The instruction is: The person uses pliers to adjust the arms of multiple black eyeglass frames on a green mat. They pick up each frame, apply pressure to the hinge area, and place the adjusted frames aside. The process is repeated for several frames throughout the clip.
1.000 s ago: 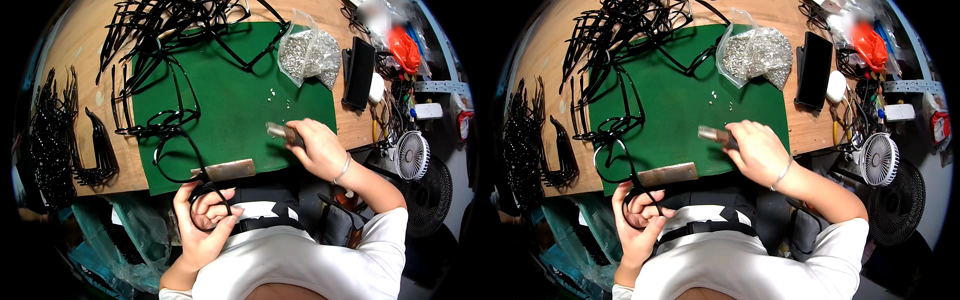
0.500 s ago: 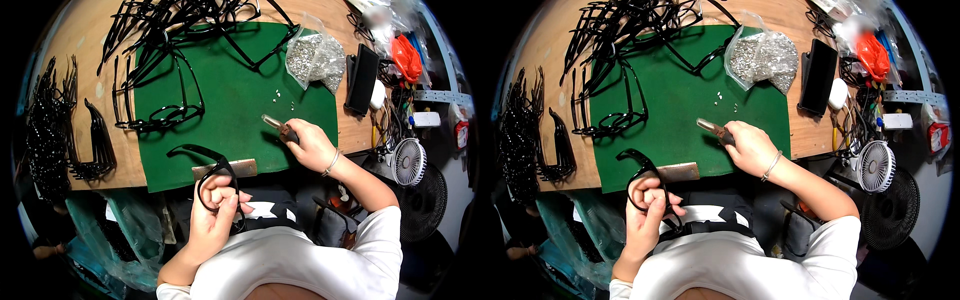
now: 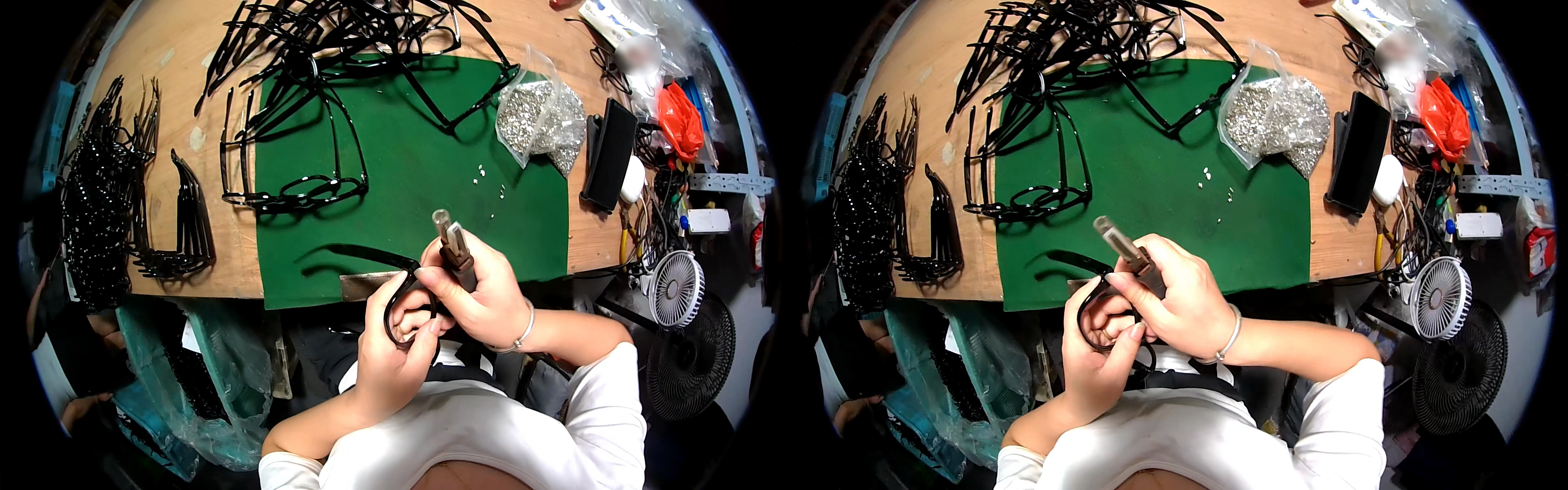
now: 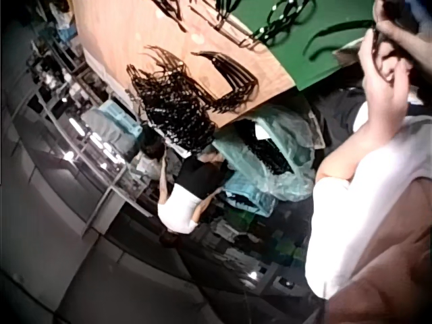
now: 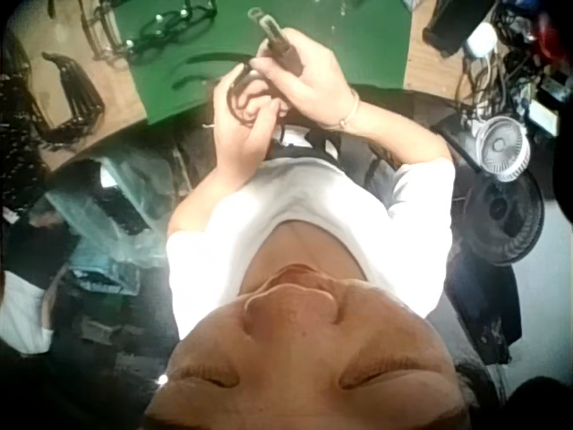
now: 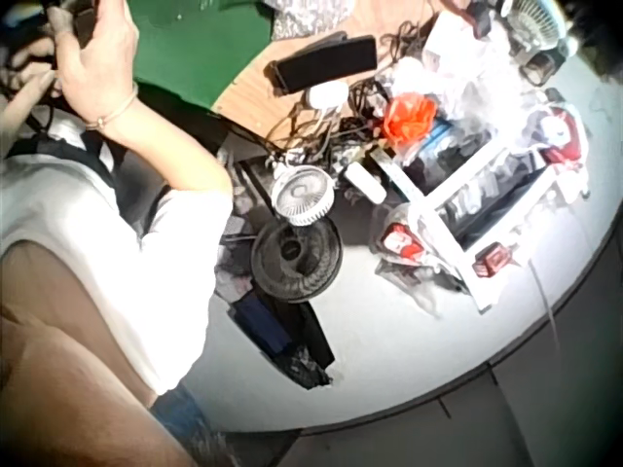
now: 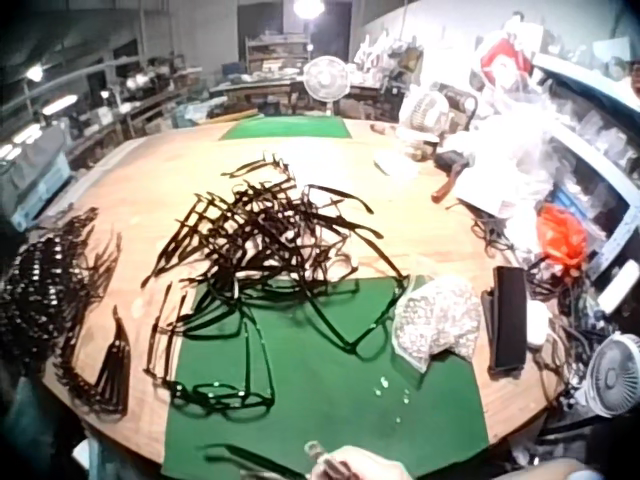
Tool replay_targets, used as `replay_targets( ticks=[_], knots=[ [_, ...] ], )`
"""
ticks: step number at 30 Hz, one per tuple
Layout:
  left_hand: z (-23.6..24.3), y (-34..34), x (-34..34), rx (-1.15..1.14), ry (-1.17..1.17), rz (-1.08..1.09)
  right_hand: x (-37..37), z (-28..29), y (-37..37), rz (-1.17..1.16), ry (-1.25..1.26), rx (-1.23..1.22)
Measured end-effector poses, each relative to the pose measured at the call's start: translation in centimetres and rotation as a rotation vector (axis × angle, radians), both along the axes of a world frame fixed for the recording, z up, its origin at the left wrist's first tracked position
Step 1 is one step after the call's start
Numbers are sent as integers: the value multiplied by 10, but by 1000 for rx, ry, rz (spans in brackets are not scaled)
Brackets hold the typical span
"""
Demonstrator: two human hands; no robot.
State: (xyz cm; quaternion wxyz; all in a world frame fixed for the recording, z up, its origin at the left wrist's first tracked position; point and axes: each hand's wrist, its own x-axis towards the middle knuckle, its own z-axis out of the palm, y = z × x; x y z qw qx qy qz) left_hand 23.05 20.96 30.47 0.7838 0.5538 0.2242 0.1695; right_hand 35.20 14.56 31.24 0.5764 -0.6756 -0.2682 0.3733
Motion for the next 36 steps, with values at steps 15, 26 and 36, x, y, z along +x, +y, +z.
replay_targets(
  ticks=[15,26,36],
  knots=[
    [24,20,-3,-327,107,-176,5,17,1,-31,641,-53],
    [17,9,-4,-164,121,-162,-1,14,1,-81,809,-32],
    [22,25,-7,-315,64,-211,2,21,9,-7,702,-100]
  ],
)
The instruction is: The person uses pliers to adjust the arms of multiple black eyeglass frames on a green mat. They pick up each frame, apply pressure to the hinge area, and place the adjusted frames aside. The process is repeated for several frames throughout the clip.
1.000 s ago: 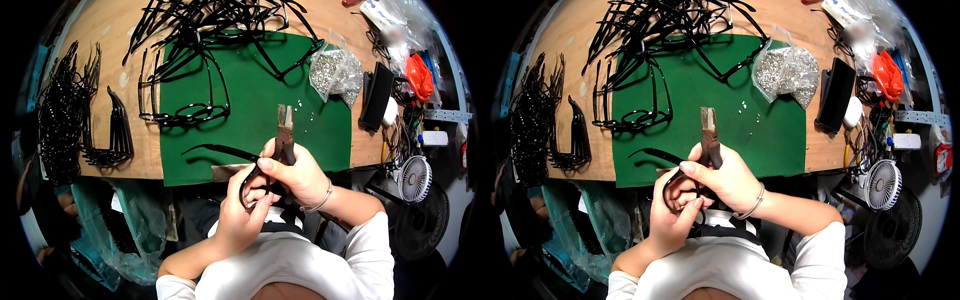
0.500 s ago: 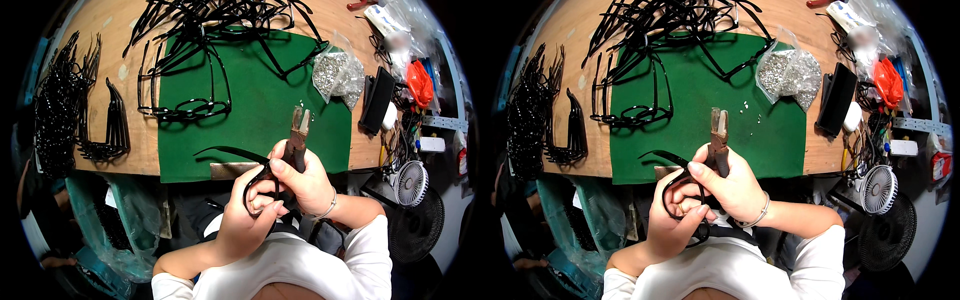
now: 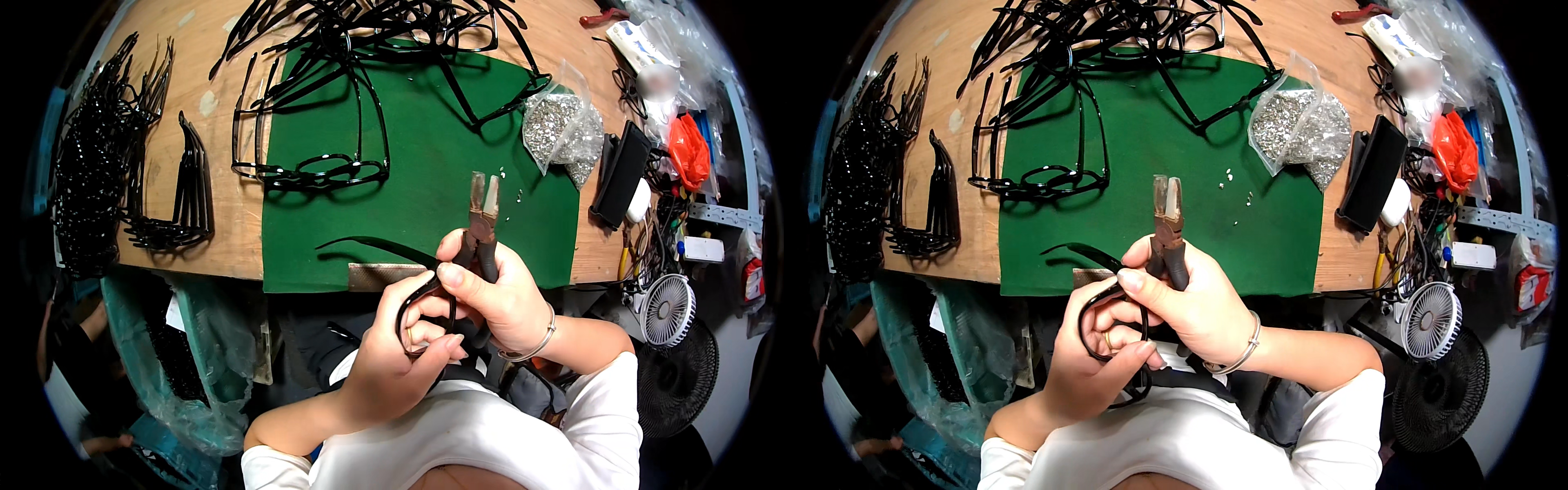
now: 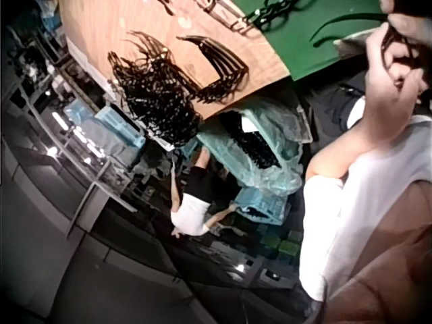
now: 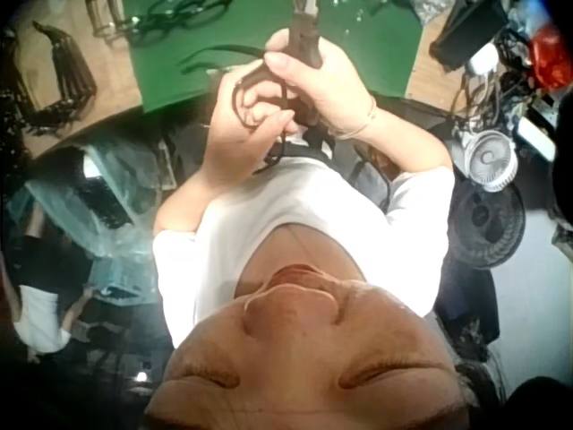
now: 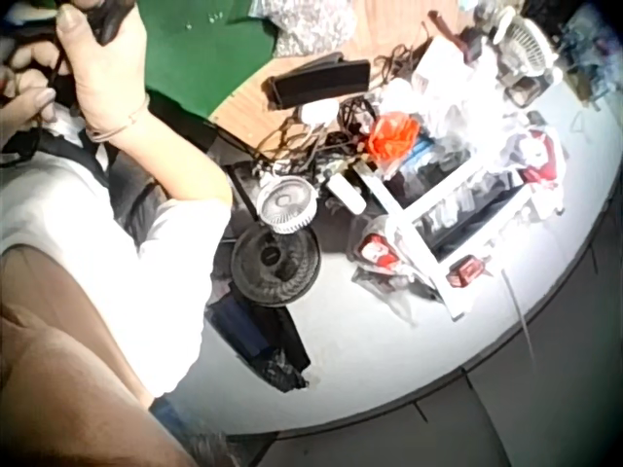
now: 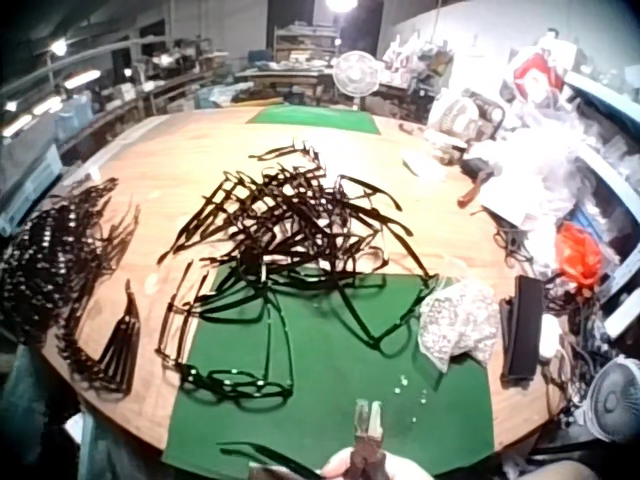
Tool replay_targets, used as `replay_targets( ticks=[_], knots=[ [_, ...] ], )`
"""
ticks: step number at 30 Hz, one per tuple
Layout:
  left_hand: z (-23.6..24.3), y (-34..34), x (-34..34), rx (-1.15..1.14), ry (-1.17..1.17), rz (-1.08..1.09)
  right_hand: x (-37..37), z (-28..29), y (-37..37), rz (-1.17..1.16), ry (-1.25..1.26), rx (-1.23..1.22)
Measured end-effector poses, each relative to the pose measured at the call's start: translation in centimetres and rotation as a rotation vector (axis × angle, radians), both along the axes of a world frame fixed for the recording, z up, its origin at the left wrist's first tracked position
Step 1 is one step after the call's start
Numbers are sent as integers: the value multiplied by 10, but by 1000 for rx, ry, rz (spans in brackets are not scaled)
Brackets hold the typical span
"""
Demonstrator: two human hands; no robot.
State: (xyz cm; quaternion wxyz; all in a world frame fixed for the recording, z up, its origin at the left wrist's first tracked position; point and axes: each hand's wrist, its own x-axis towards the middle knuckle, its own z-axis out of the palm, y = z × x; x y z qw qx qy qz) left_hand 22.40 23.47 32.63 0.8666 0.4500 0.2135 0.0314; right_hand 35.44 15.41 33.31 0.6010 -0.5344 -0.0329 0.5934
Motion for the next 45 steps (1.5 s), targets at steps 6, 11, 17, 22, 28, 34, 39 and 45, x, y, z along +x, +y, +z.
replay_targets(
  ticks=[6,11,17,22,28,34,39,45],
  knots=[
    [3,4,1,-93,14,-7,1,-1,-2,-7,57,31],
    [10,11,-3,-273,16,-16,0,-3,-2,-19,146,169],
    [10,17,-13,-286,12,-29,8,-1,-9,71,-156,169],
    [5,22,-19,-310,-30,-103,15,9,-5,222,-162,87],
    [7,23,-20,-264,-34,-74,10,13,11,273,-143,152],
    [6,18,-15,-201,-1,-50,13,12,12,254,-38,89],
    [3,9,-10,-72,9,-13,10,9,9,192,-8,69],
    [5,12,-9,-149,53,-36,10,8,7,187,0,59]
  ],
)
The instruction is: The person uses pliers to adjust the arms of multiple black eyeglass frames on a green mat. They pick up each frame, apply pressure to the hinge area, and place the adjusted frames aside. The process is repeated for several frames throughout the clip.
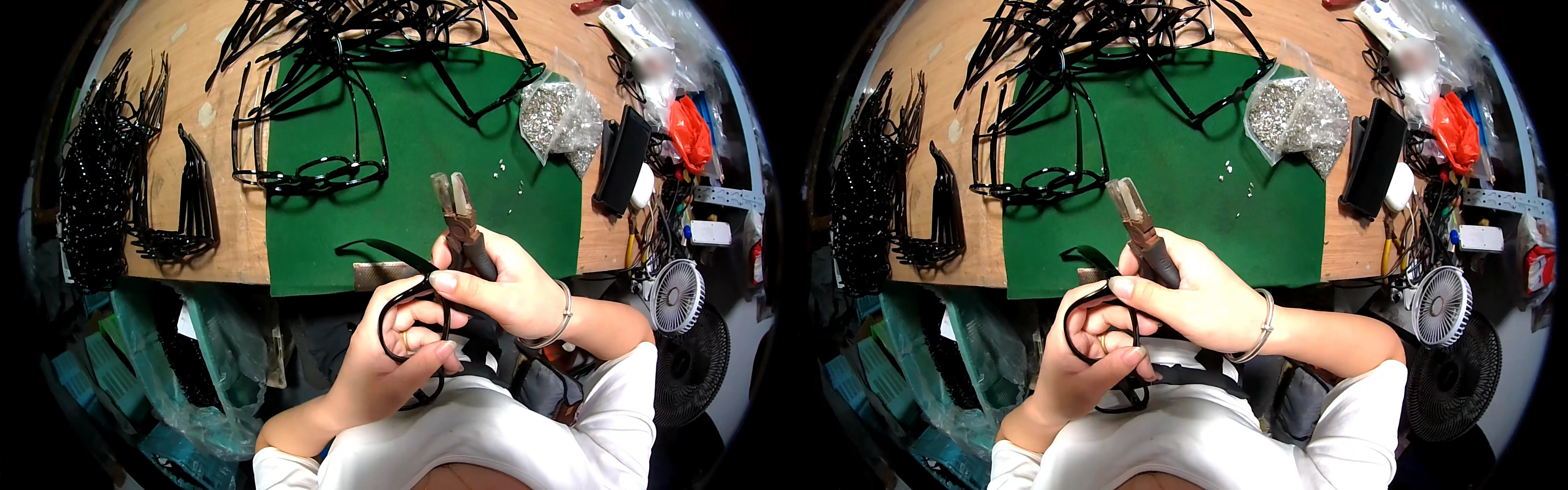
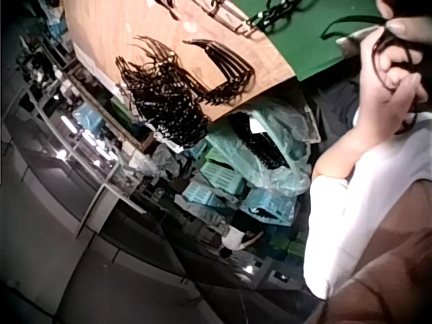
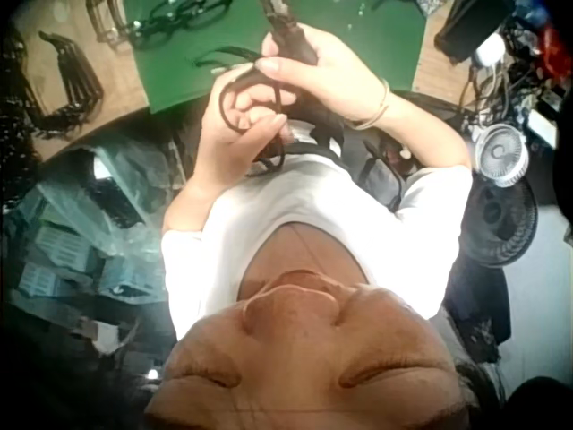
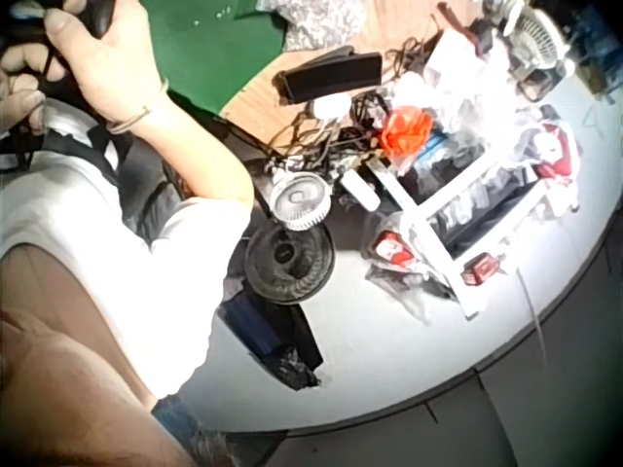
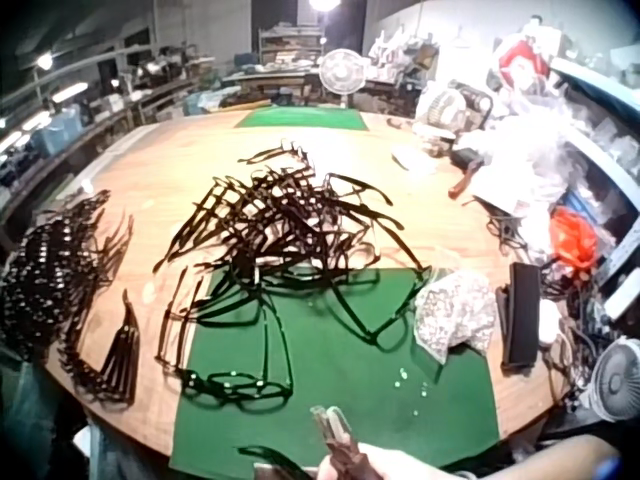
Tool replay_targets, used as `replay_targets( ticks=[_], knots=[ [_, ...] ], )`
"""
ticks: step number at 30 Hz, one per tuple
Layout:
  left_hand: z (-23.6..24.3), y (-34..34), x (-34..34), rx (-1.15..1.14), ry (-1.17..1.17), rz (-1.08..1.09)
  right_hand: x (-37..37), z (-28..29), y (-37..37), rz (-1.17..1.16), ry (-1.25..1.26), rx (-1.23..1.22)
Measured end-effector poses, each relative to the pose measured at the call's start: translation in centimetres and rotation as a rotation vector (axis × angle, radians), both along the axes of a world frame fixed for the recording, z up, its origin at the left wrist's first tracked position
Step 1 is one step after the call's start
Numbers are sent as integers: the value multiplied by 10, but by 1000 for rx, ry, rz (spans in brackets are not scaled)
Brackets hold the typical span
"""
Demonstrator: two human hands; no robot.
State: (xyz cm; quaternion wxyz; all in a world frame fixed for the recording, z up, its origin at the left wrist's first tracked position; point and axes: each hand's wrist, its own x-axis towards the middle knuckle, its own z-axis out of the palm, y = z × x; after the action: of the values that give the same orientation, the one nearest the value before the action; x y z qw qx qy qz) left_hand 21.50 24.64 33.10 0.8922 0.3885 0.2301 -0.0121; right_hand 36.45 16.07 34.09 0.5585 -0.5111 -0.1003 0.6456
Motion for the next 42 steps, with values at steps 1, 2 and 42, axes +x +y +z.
replay_targets(
  ticks=[1,2,42],
  knots=[
    [0,1,-1,-26,5,-12,-2,-2,-1,-7,-23,16],
    [2,1,-1,-34,8,-6,-4,-3,-1,-12,-48,33],
    [10,14,-16,-88,57,-142,36,24,-5,930,-673,-43]
  ],
)
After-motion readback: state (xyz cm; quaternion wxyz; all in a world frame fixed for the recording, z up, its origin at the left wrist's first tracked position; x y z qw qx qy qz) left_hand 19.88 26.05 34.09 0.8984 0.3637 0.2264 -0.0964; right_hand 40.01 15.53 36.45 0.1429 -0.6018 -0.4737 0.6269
